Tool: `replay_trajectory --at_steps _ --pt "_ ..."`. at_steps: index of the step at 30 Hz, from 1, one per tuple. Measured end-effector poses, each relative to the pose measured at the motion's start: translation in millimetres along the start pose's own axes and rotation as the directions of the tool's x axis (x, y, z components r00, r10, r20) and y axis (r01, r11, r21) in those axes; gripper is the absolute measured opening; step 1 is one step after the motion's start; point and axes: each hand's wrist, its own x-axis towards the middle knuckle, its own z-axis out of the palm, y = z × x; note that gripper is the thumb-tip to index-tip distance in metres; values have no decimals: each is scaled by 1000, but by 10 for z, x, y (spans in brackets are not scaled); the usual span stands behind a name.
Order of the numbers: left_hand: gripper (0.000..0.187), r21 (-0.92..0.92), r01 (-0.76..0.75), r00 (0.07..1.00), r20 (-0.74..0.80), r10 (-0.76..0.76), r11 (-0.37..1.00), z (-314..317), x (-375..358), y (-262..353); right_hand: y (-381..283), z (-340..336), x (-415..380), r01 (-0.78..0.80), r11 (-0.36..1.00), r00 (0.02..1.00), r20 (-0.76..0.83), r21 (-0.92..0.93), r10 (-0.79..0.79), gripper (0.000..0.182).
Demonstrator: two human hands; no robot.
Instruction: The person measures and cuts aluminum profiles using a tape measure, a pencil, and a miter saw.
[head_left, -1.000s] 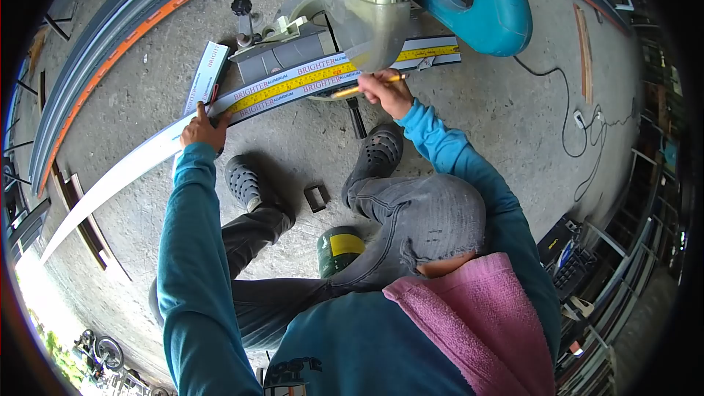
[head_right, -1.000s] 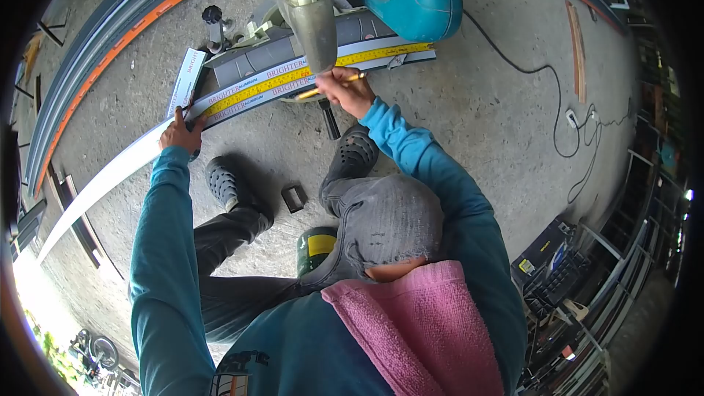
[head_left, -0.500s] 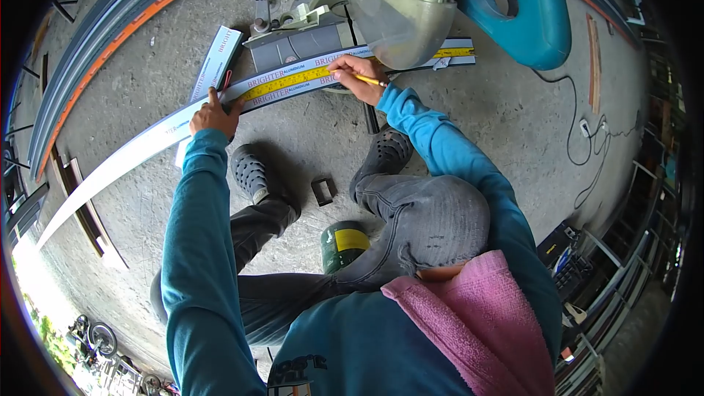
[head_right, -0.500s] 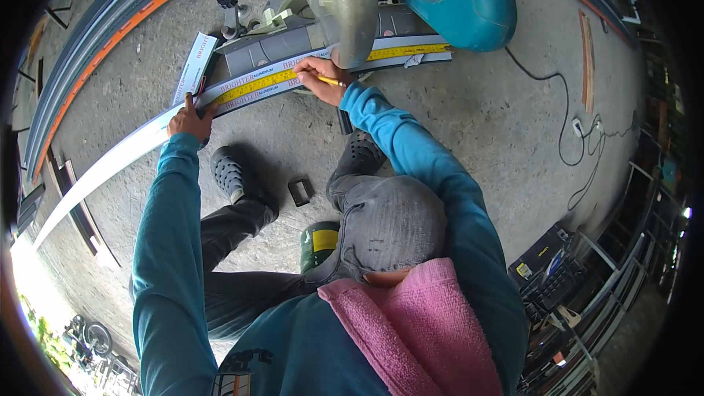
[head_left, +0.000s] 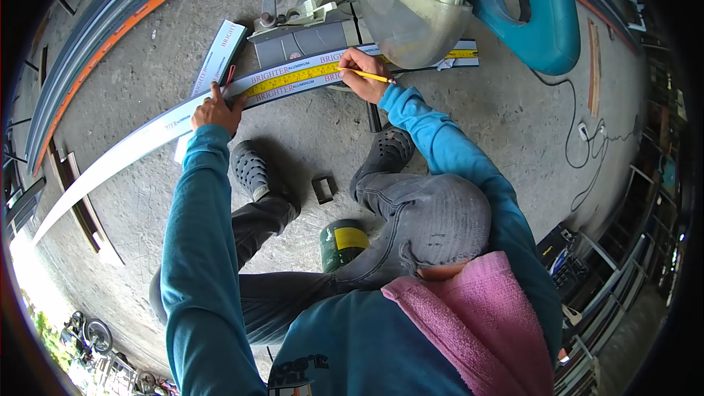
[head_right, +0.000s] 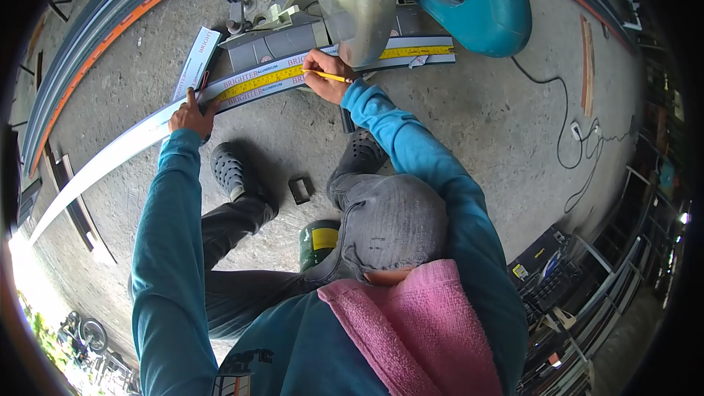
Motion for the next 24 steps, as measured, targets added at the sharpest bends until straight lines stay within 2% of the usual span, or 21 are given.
replay_trajectory --at_steps 3,9,14,17,19,24 --pt "83 2 -4 1000 -2 4 1000 23 -16 3 -113 129 31 71 997 997 -22 -18 -71 10" --pt "82 -3 -7 1000 -21 7 1000 31 -7 -14 -126 380 78 59 997 998 -31 -41 -60 12" --pt "83 -12 1 1000 -24 -1 1000 12 -5 -6 -110 427 81 92 981 996 13 -168 -91 12" --pt "86 -28 13 999 44 -11 1000 -13 1 -10 -85 451 89 97 972 995 8 -213 -97 13" --pt "83 -6 -10 999 -30 10 1000 28 1 -15 -74 467 99 102 969 994 -3 -226 -106 13" --pt "82 -17 -6 1000 -28 6 1000 38 16 -24 -118 464 114 114 962 993 8 -247 -116 13"
